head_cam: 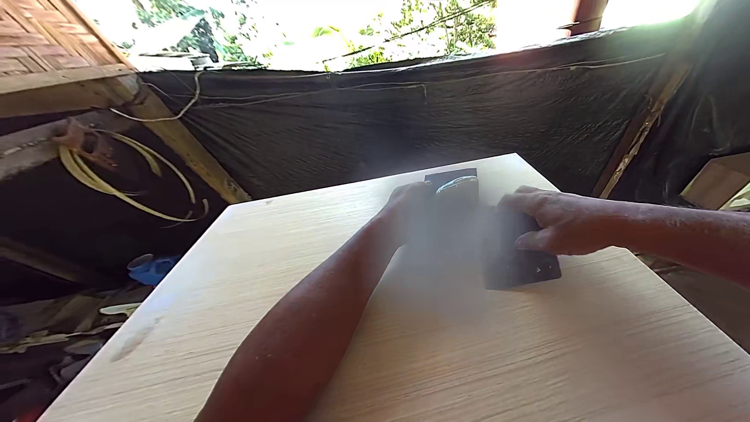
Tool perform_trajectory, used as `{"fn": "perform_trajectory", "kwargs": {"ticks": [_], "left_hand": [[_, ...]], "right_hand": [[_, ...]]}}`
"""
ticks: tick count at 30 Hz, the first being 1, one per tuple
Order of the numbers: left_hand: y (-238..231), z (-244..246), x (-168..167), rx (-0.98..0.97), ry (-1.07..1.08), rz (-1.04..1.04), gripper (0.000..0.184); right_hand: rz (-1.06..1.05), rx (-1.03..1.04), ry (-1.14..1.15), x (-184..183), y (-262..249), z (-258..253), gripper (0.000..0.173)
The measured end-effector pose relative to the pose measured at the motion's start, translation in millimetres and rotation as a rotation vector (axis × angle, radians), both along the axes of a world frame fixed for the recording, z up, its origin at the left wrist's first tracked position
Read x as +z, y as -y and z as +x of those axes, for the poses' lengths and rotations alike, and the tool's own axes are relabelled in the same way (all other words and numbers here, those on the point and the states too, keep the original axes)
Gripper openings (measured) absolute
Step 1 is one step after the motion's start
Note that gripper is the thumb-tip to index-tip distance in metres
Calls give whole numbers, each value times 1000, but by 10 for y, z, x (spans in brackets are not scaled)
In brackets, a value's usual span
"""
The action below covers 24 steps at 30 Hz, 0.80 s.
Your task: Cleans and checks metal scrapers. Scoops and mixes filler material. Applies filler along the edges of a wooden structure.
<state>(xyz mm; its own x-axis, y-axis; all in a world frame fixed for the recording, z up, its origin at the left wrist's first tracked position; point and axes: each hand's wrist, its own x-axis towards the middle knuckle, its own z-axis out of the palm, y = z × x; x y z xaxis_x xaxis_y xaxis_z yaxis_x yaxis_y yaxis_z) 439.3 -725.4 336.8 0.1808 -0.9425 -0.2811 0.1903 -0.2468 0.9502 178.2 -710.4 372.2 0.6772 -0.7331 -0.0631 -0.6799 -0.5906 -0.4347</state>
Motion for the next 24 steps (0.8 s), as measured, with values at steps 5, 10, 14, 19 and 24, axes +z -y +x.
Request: {"fn": "perform_trajectory", "kwargs": {"ticks": [5, 10, 14, 19, 24], "left_hand": [[3, 25, 2, -7, -5, -3, 30], [23, 74, -51, -49, 64, -39, 32], [-1, 19, -14, -43, 75, -20, 32], [-19, -105, 79, -38, 72, -23, 30], [42, -281, 148, -38, 89, -53, 28]], "right_hand": [[-36, 109, -200, -59, -35, -75, 87], [-287, 210, -297, 100, 35, -216, 77], [-567, 239, -214, 348, 360, -301, 81], [-558, 423, -166, 297, 730, -92, 67], [-528, 484, -258, 248, 943, -62, 62]]}}
